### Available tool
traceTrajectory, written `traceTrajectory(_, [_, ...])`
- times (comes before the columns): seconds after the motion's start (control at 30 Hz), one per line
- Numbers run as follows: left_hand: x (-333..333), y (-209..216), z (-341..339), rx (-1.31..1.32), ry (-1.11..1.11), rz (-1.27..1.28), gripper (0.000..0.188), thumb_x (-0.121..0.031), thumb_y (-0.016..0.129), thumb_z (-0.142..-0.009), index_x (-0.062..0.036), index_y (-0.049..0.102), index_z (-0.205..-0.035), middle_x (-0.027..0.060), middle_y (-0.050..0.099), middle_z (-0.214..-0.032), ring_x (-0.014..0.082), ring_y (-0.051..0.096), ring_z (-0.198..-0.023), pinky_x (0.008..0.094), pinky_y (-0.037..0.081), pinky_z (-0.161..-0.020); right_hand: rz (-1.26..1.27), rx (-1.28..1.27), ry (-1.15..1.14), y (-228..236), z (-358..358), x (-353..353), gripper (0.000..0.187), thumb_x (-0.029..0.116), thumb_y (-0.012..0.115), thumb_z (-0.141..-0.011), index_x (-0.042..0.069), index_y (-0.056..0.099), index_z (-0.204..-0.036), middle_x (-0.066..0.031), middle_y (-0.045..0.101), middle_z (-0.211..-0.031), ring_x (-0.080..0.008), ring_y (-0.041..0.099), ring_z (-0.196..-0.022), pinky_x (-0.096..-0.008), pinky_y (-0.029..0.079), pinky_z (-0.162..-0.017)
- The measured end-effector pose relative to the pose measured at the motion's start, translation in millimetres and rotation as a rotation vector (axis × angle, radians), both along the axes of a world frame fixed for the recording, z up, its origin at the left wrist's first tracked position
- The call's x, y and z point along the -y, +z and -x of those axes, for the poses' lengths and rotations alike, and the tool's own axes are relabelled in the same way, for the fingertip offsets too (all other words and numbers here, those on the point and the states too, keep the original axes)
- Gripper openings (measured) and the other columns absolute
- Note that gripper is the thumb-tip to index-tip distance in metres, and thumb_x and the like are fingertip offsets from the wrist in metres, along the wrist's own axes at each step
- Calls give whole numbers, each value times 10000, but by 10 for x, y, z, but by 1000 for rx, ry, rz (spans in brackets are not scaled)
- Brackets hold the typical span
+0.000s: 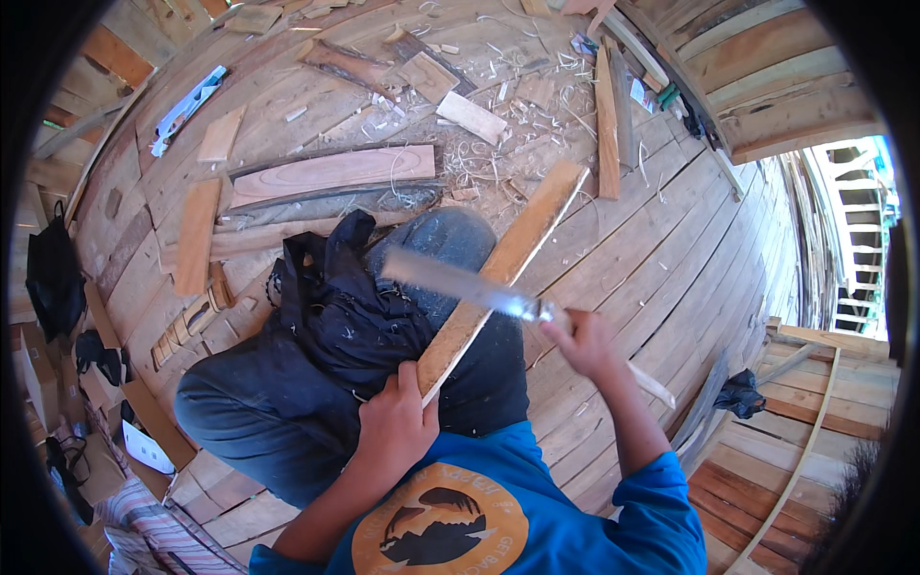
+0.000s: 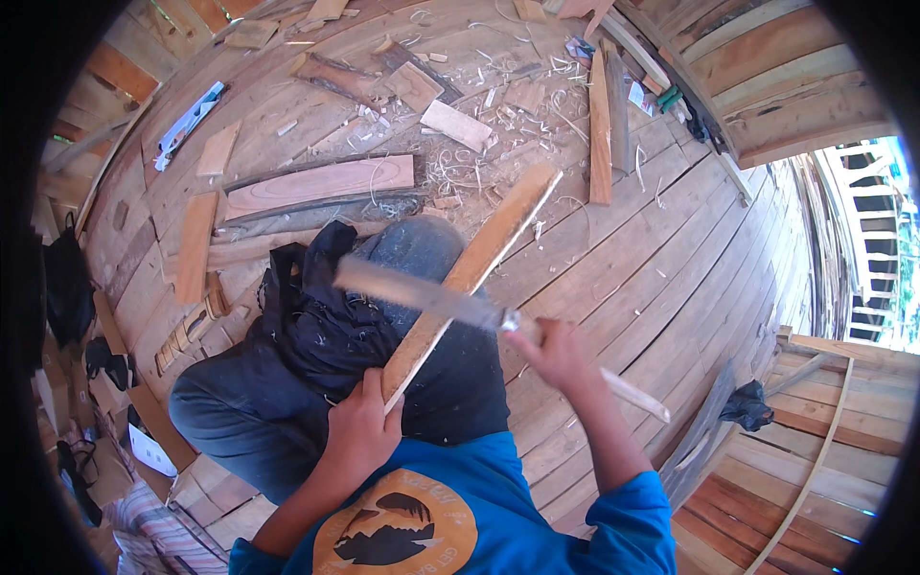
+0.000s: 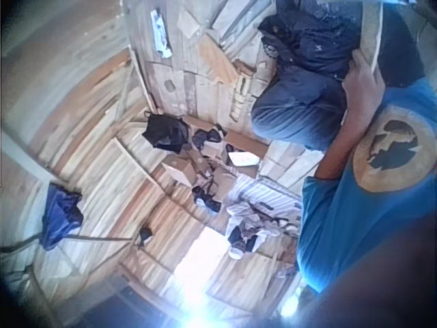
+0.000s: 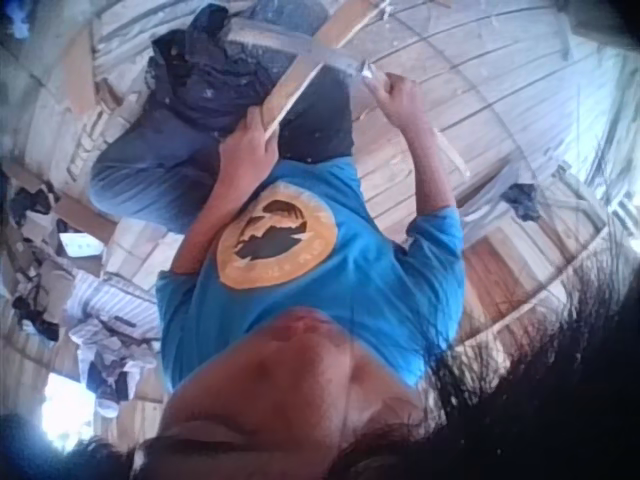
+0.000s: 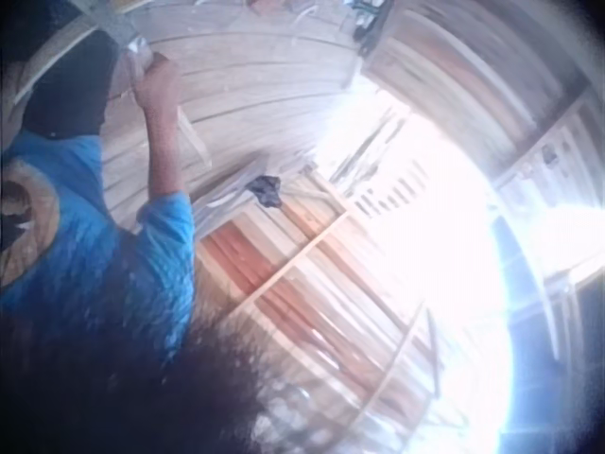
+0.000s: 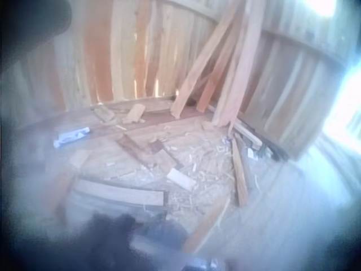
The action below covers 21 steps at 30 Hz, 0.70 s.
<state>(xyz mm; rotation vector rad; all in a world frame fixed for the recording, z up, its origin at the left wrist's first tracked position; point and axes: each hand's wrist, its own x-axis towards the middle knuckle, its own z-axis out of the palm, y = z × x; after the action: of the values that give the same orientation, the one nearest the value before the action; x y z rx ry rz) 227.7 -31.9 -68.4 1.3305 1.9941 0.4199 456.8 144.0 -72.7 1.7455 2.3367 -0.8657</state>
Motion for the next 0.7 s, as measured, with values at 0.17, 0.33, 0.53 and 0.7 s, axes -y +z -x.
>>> traceTrajectory(0.17, [-7,15,23,42,-15,59,295,-159,592,-841,-18,447,-1055,219,616,-849,419,624,-727,495,499,-615,-142,-23,-348,-45,-429,-493,625,552,586,-839,-50,594,-672,-248,547,-578,-382,605,-586,-458,430,-525])
traceTrajectory(0.33, [-43,8,76,144,-29,2,267,-145,577,-856,-11,448,-1047,248,619,-825,440,618,-736,508,496,-636,-80,20,-38,158,110,-69,583,546,589,-835,-30,634,-754,-212,567,-571,-359,629,-601,-443,475,-564])
traceTrajectory(0.53, [-121,107,148,234,-33,3,230,-157,559,-879,-13,460,-1028,262,612,-765,453,611,-721,513,491,-632,170,-197,-57,199,425,145,554,524,587,-845,-24,646,-791,-186,596,-578,-343,644,-604,-427,496,-588])
traceTrajectory(0.7, [-352,116,162,160,-36,-107,231,-190,558,-880,-21,467,-1007,243,621,-754,433,621,-699,506,500,-618,139,-193,-24,294,488,66,577,547,579,-843,-23,648,-786,-187,596,-575,-339,651,-615,-423,502,-598])
